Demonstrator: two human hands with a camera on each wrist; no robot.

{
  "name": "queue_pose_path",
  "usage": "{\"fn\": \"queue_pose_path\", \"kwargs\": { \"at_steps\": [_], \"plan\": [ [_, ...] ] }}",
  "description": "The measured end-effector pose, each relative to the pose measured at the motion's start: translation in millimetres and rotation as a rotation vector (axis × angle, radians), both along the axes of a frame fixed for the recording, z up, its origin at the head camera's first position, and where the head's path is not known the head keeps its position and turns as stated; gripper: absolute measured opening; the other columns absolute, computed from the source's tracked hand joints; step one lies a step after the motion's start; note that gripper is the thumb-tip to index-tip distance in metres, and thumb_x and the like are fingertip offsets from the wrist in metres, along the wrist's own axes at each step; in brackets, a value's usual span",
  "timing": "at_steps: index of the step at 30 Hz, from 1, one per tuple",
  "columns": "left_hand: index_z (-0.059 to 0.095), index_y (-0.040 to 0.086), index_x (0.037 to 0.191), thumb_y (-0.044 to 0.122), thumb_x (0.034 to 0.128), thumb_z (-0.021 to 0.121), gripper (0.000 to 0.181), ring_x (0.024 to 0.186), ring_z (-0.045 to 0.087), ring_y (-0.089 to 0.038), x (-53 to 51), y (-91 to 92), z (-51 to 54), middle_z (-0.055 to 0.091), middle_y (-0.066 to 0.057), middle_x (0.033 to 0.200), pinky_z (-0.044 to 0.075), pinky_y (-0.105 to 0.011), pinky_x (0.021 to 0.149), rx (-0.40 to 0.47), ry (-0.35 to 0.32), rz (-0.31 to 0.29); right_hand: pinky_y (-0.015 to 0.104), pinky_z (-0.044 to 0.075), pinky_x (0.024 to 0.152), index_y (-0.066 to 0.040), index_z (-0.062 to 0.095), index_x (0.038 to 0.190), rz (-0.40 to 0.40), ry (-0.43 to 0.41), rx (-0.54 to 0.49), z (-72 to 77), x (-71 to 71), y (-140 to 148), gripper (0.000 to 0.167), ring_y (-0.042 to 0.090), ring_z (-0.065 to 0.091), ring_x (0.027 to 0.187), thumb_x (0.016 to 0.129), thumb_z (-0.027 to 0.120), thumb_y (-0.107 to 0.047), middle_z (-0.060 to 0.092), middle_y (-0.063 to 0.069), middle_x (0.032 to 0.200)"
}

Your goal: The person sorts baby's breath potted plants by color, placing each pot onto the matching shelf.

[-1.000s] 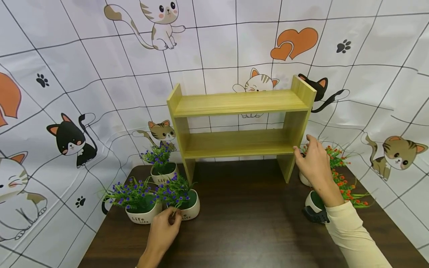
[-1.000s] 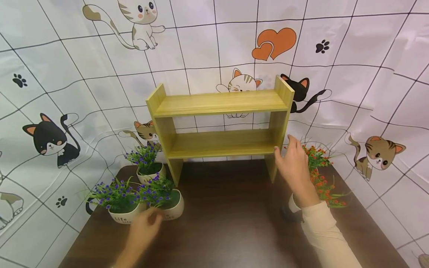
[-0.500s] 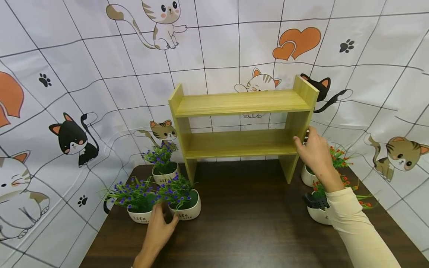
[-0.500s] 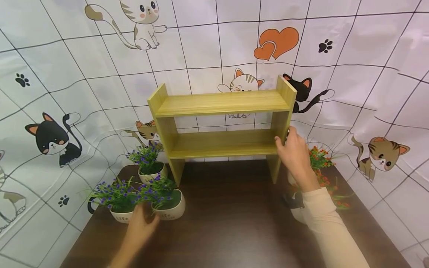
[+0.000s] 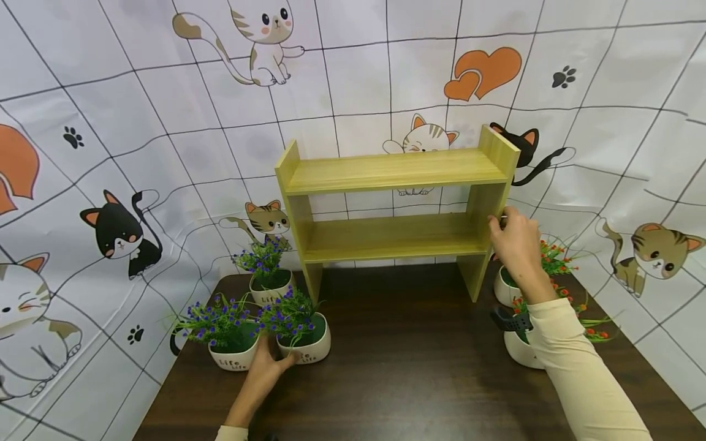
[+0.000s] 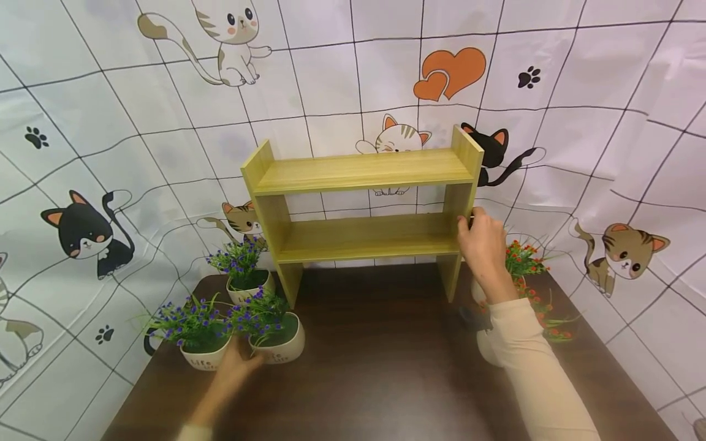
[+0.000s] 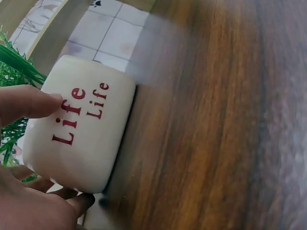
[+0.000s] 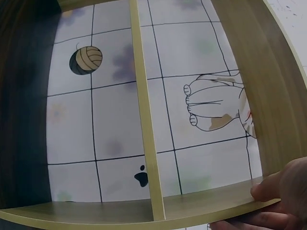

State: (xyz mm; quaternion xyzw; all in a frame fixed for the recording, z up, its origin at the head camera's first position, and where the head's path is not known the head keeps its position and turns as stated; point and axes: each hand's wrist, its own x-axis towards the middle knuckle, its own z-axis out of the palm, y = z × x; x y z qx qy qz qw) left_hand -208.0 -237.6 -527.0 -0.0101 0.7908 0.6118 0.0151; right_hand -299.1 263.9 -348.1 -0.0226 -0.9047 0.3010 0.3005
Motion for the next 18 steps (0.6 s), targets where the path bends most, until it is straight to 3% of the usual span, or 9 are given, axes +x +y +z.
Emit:
{"fn": "queue_pose_path", "kwargs": {
  "at_steps": [6,11,15,18],
  "plan": [
    [0.008,0.001,0.168,0.011,0.0895,0.085,0.111,0.164,0.004,-0.048,-5.9,-2.3,-7.0,0.002,-0.029,0.177,0.016,-0.061,0.131,0.055,0.003,-0.012,0.060,0.058,0.064,0.015,0.071,0.111,-0.010,0.059,0.001,-1.6,-3.1,0.1,0.031,0.046,0.072,0.062,0.106,0.061,-0.014,0.075,0.035,0.092],
    [0.012,-0.002,0.168,0.022,0.0869,0.090,0.115,0.164,0.008,-0.047,-6.2,-3.2,-8.0,0.007,-0.029,0.176,0.020,-0.057,0.130,0.034,-0.022,-0.004,0.058,0.058,0.063,0.015,0.072,0.113,-0.014,0.074,0.003,-2.0,-4.4,0.0,0.031,0.043,0.072,0.059,0.105,0.062,-0.013,0.076,0.032,0.087],
    [0.022,-0.002,0.165,0.025,0.0845,0.092,0.110,0.163,0.018,-0.043,-4.8,-2.2,-8.7,0.019,-0.027,0.175,0.026,-0.052,0.129,0.023,-0.010,-0.003,0.058,0.058,0.063,0.016,0.071,0.116,-0.013,0.070,0.000,-3.1,-4.9,0.4,0.032,0.043,0.072,0.058,0.105,0.062,-0.013,0.076,0.031,0.084],
    [0.036,0.002,0.161,0.024,0.0829,0.094,0.100,0.159,0.034,-0.037,-4.5,-1.9,-10.4,0.036,-0.021,0.171,0.042,-0.038,0.122,0.030,0.002,-0.012,0.062,0.058,0.070,0.016,0.070,0.119,-0.009,0.067,-0.004,-3.8,-4.5,0.8,0.033,0.044,0.073,0.060,0.105,0.062,-0.012,0.076,0.032,0.088]
  ]
}}
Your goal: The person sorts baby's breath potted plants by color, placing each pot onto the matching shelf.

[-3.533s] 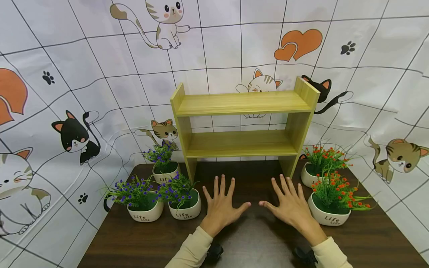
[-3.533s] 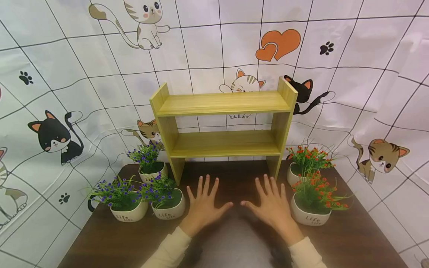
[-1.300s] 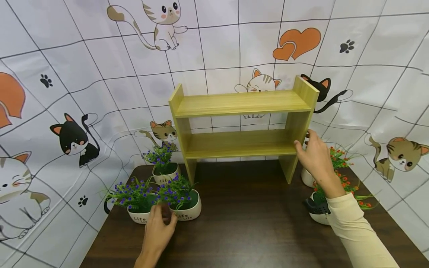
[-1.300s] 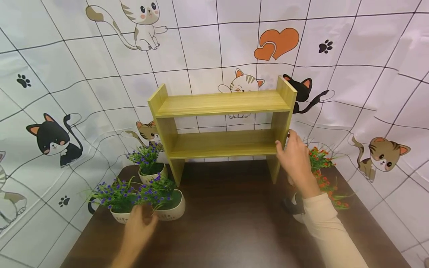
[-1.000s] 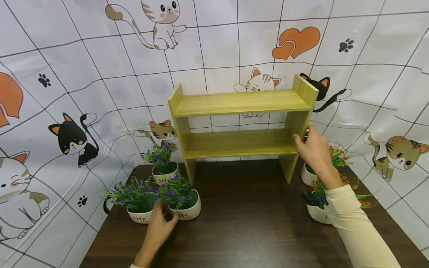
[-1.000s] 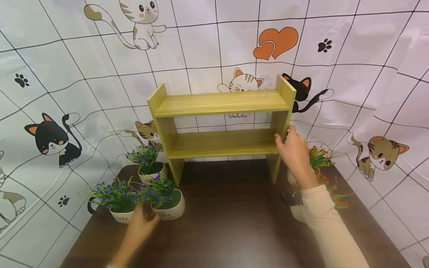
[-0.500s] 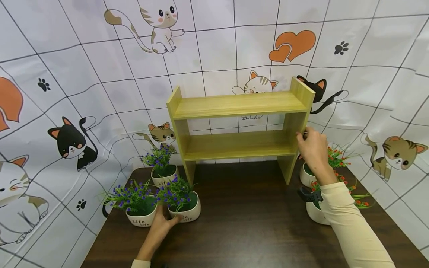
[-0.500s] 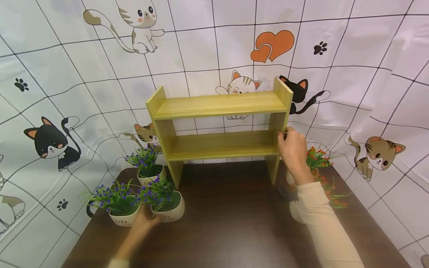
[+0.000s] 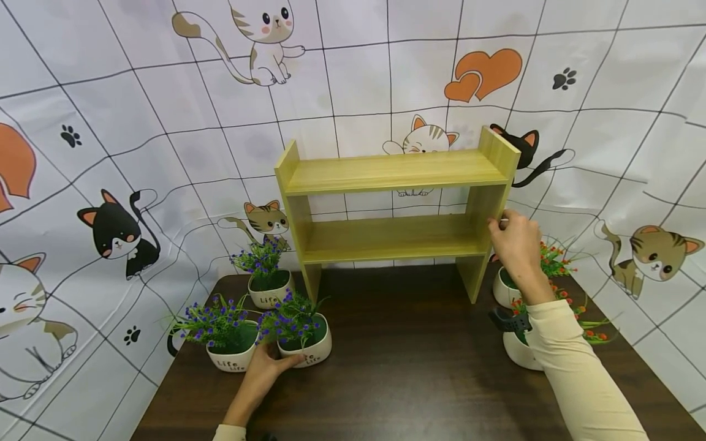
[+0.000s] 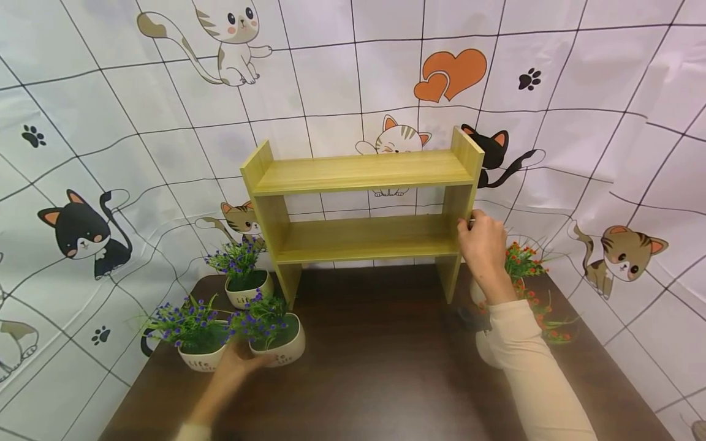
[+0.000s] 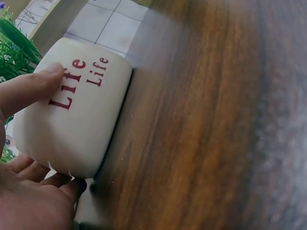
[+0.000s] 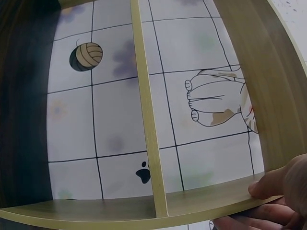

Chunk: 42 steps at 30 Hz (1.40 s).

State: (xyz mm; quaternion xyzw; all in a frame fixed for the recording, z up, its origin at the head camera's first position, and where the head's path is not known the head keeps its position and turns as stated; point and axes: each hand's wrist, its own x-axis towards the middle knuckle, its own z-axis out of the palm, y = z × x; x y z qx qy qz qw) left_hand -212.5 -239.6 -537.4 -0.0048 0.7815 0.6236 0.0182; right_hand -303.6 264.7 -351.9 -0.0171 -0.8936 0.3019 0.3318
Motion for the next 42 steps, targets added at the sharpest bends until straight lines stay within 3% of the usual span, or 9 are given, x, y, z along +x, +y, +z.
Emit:
{"fn": "queue_pose_path", "kwargs": {
  "at_steps": [3,6,12,19,22,26,31,36,42],
  "plan": [
    [0.046,0.007,0.156,0.021,0.0810,0.095,0.091,0.155,0.040,-0.028,-1.1,0.0,-2.1,0.045,-0.013,0.167,0.047,-0.018,0.109,0.019,0.005,-0.009,0.064,0.058,0.074,0.017,0.070,0.121,0.002,0.000,0.000,-0.5,0.8,1,0.034,0.046,0.074,0.063,0.105,0.063,-0.012,0.076,0.033,0.090],
    [0.048,0.008,0.154,0.021,0.0805,0.095,0.088,0.154,0.041,-0.027,-1.6,0.2,-3.2,0.046,-0.011,0.166,0.046,-0.011,0.103,0.026,0.009,-0.016,0.065,0.058,0.076,0.017,0.069,0.122,0.001,0.000,0.002,-0.3,1.8,2,0.035,0.048,0.074,0.066,0.104,0.063,-0.012,0.075,0.033,0.091],
    [0.051,0.014,0.152,0.026,0.0785,0.097,0.088,0.147,0.052,-0.029,-1.4,1.2,-4.2,0.055,-0.009,0.159,0.052,-0.018,0.101,0.003,0.009,-0.011,0.066,0.058,0.080,0.017,0.069,0.122,-0.006,-0.006,-0.002,-0.2,2.1,2,0.035,0.050,0.075,0.072,0.104,0.063,-0.012,0.075,0.034,0.096],
    [0.051,0.019,0.151,0.018,0.0757,0.098,0.089,0.137,0.059,-0.009,-2.6,1.0,-6.3,0.058,-0.002,0.154,0.054,-0.021,0.103,0.035,0.056,-0.022,0.066,0.059,0.081,0.017,0.068,0.125,0.002,-0.012,-0.005,-0.2,1.9,0,0.035,0.050,0.076,0.074,0.104,0.063,-0.011,0.074,0.034,0.100],
    [0.055,0.019,0.147,0.018,0.0752,0.099,0.084,0.128,0.064,-0.006,-2.3,2.1,-5.6,0.063,-0.002,0.147,0.056,-0.023,0.100,0.018,0.077,-0.028,0.058,0.061,0.069,0.017,0.070,0.123,0.001,-0.019,-0.002,0.4,2.3,1,0.035,0.048,0.075,0.072,0.104,0.063,-0.012,0.075,0.033,0.096],
    [0.055,0.021,0.146,0.020,0.0758,0.099,0.083,0.130,0.064,-0.008,-1.1,5.9,-3.2,0.064,0.000,0.146,0.056,-0.024,0.102,0.017,0.089,-0.052,0.052,0.060,0.058,0.017,0.071,0.120,0.006,-0.037,0.009,1.5,3.6,3,0.035,0.045,0.075,0.067,0.105,0.063,-0.013,0.076,0.032,0.092],
    [0.053,0.027,0.148,0.025,0.0741,0.100,0.088,0.139,0.055,-0.005,-1.9,11.9,2.3,0.059,0.006,0.152,0.049,-0.019,0.109,0.002,0.095,-0.044,0.064,0.059,0.078,0.016,0.072,0.119,0.004,-0.046,0.022,3.0,3.4,3,0.034,0.051,0.075,0.084,0.105,0.062,-0.013,0.076,0.032,0.099],
    [0.058,0.025,0.146,0.026,0.0735,0.100,0.084,0.138,0.060,-0.015,-1.4,21.2,11.3,0.064,0.004,0.148,0.052,-0.022,0.106,0.004,0.066,-0.032,0.065,0.058,0.082,0.015,0.072,0.120,-0.004,-0.060,0.029,3.5,3.5,2,0.033,0.053,0.074,0.089,0.104,0.063,-0.013,0.076,0.030,0.101],
    [0.060,0.019,0.147,0.023,0.0749,0.100,0.082,0.133,0.065,-0.024,-3.2,35.0,22.1,0.066,-0.003,0.146,0.056,-0.025,0.102,-0.004,0.105,-0.023,0.064,0.058,0.077,0.015,0.071,0.121,0.000,-0.060,0.037,4.3,4.2,1,0.034,0.053,0.074,0.088,0.104,0.063,-0.012,0.076,0.030,0.101]
  ]
}}
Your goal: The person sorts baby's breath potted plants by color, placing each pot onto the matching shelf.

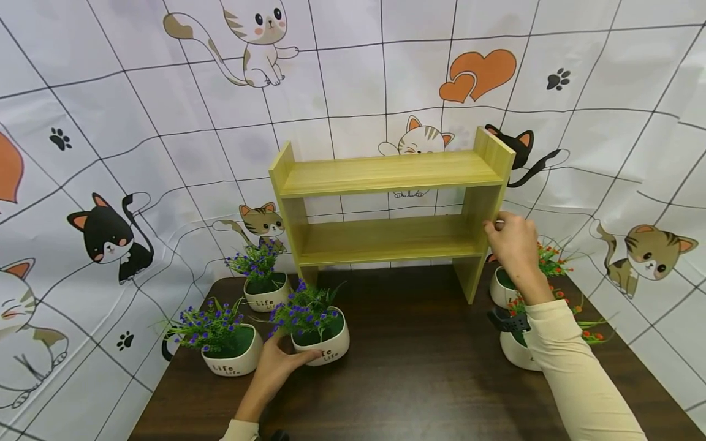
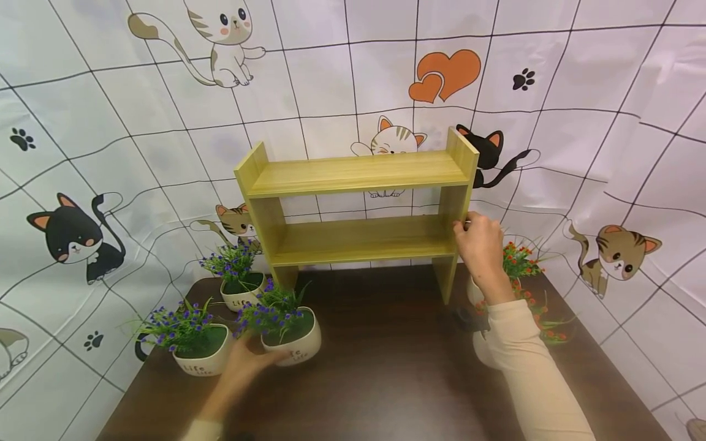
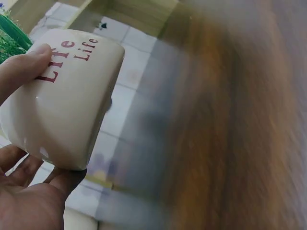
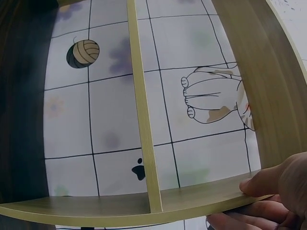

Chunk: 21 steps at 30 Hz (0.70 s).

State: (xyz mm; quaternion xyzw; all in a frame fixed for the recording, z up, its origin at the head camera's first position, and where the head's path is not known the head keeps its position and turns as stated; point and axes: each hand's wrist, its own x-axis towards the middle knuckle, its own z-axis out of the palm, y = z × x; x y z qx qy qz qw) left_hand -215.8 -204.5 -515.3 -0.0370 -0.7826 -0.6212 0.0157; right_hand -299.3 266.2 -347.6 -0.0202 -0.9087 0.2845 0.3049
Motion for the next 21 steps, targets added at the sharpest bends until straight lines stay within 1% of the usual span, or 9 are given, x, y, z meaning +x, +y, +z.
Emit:
{"fn": "queue_pose_path", "kwargs": {
  "at_steps": [4,6,8,12,16,21],
  "plan": [
    [0.061,0.019,0.146,0.023,0.0745,0.100,0.082,0.132,0.065,-0.024,-2.3,8.1,7.9,0.067,-0.003,0.145,0.056,-0.025,0.101,0.015,0.021,-0.008,0.064,0.059,0.075,0.016,0.071,0.122,0.002,-0.001,-0.001,0.5,0.3,0,0.035,0.053,0.075,0.088,0.104,0.063,-0.013,0.076,0.031,0.102],
    [0.061,0.018,0.147,0.022,0.0750,0.100,0.082,0.134,0.064,-0.024,-3.6,12.1,11.9,0.066,-0.003,0.146,0.056,-0.026,0.102,0.026,0.038,-0.021,0.064,0.059,0.075,0.016,0.070,0.123,0.003,-0.004,-0.004,0.5,0.5,-1,0.035,0.052,0.075,0.087,0.104,0.063,-0.013,0.075,0.031,0.103],
    [0.061,0.018,0.147,0.021,0.0747,0.100,0.082,0.136,0.063,-0.024,-4.9,15.6,15.3,0.065,-0.003,0.148,0.054,-0.025,0.103,0.022,0.055,-0.021,0.063,0.060,0.074,0.016,0.070,0.123,0.004,-0.006,-0.007,0.3,0.5,0,0.035,0.052,0.075,0.085,0.104,0.063,-0.013,0.076,0.031,0.102],
    [0.060,0.018,0.149,0.020,0.0754,0.099,0.084,0.141,0.059,-0.024,-7.1,23.1,21.8,0.063,-0.003,0.151,0.053,-0.025,0.107,0.028,0.070,-0.038,0.060,0.060,0.069,0.016,0.070,0.123,0.010,-0.004,-0.011,-0.6,-0.3,0,0.035,0.050,0.075,0.081,0.104,0.064,-0.013,0.076,0.030,0.099],
    [0.058,0.015,0.151,0.019,0.0768,0.098,0.084,0.144,0.057,-0.028,-7.4,30.3,29.1,0.062,-0.006,0.152,0.054,-0.031,0.109,0.040,0.066,-0.051,0.059,0.060,0.067,0.017,0.070,0.122,0.015,0.003,-0.010,-1.5,-0.4,0,0.035,0.050,0.076,0.080,0.104,0.064,-0.013,0.076,0.031,0.099],
    [0.056,0.009,0.152,0.017,0.0795,0.096,0.083,0.145,0.056,-0.034,-8.5,39.4,39.1,0.062,-0.013,0.151,0.056,-0.040,0.109,0.045,0.060,-0.068,0.063,0.060,0.075,0.016,0.071,0.123,0.012,0.011,0.000,-1.9,-0.8,1,0.035,0.052,0.075,0.089,0.104,0.064,-0.012,0.075,0.031,0.103]
  ]
}}
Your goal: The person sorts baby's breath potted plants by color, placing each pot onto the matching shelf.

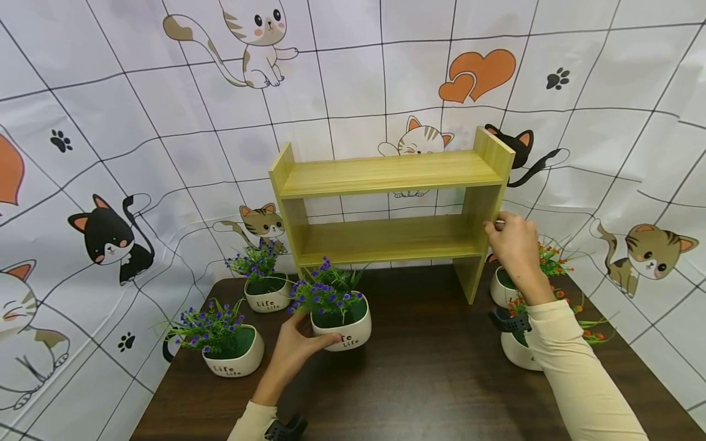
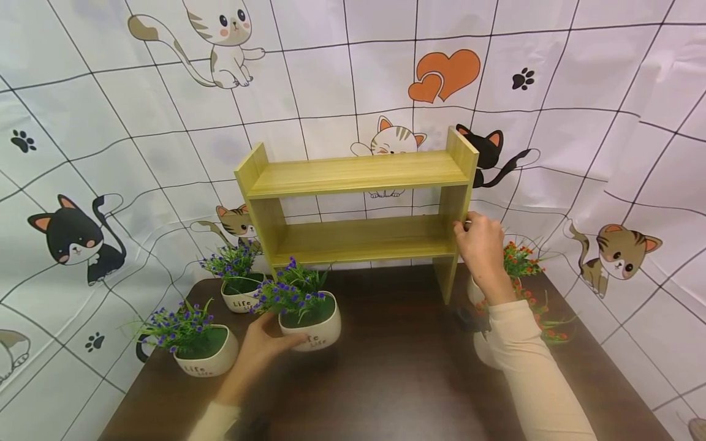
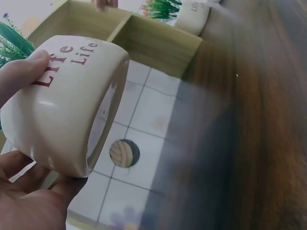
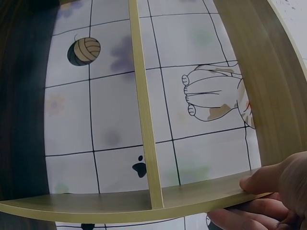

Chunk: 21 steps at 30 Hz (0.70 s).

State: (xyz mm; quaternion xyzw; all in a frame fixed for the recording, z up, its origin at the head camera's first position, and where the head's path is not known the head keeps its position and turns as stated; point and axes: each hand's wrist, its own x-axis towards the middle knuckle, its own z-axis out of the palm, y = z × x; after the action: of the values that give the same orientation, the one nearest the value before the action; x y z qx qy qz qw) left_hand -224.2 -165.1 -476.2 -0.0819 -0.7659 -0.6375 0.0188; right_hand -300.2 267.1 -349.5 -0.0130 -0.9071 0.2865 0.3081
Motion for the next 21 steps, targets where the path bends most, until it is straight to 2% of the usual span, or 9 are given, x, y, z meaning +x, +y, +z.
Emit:
{"fn": "queue_pose_path", "kwargs": {
  "at_steps": [4,7,14,16,21],
  "plan": [
    [0.057,0.007,0.151,0.018,0.0797,0.096,0.082,0.141,0.059,-0.033,-2.9,9.5,7.7,0.064,-0.014,0.149,0.053,-0.047,0.112,-0.024,0.025,0.003,0.064,0.060,0.075,0.015,0.071,0.122,0.004,0.008,0.000,-0.1,0.0,1,0.034,0.051,0.076,0.088,0.103,0.064,-0.012,0.076,0.031,0.102],
    [0.059,0.008,0.149,0.019,0.0794,0.097,0.080,0.136,0.062,-0.032,-6.2,17.2,12.7,0.067,-0.012,0.145,0.054,-0.046,0.110,-0.031,0.042,0.001,0.063,0.060,0.075,0.015,0.071,0.122,0.005,0.010,-0.004,0.0,0.4,1,0.034,0.050,0.076,0.087,0.103,0.064,-0.012,0.076,0.031,0.102],
    [0.058,0.011,0.149,0.017,0.0797,0.096,0.079,0.127,0.066,-0.027,-15.3,36.7,23.5,0.067,-0.011,0.142,0.058,-0.028,0.097,-0.007,0.104,-0.075,0.064,0.061,0.075,0.016,0.071,0.124,0.003,0.009,-0.010,-0.3,-0.1,1,0.035,0.051,0.075,0.091,0.103,0.065,-0.012,0.074,0.032,0.105],
    [0.057,0.013,0.150,0.017,0.0799,0.096,0.080,0.126,0.067,-0.026,-18.7,42.9,26.3,0.066,-0.011,0.143,0.058,-0.027,0.096,-0.004,0.117,-0.097,0.064,0.061,0.075,0.016,0.070,0.124,0.004,0.005,-0.010,-0.5,-0.1,1,0.036,0.051,0.075,0.091,0.104,0.065,-0.012,0.074,0.032,0.106],
    [0.056,0.016,0.152,0.017,0.0809,0.095,0.081,0.122,0.069,-0.026,-28.4,61.2,33.8,0.065,-0.010,0.142,0.061,-0.035,0.095,0.007,0.136,-0.154,0.063,0.061,0.076,0.017,0.069,0.126,0.004,-0.007,-0.015,-0.1,0.7,0,0.037,0.050,0.076,0.090,0.104,0.065,-0.013,0.074,0.033,0.106]
  ]
}}
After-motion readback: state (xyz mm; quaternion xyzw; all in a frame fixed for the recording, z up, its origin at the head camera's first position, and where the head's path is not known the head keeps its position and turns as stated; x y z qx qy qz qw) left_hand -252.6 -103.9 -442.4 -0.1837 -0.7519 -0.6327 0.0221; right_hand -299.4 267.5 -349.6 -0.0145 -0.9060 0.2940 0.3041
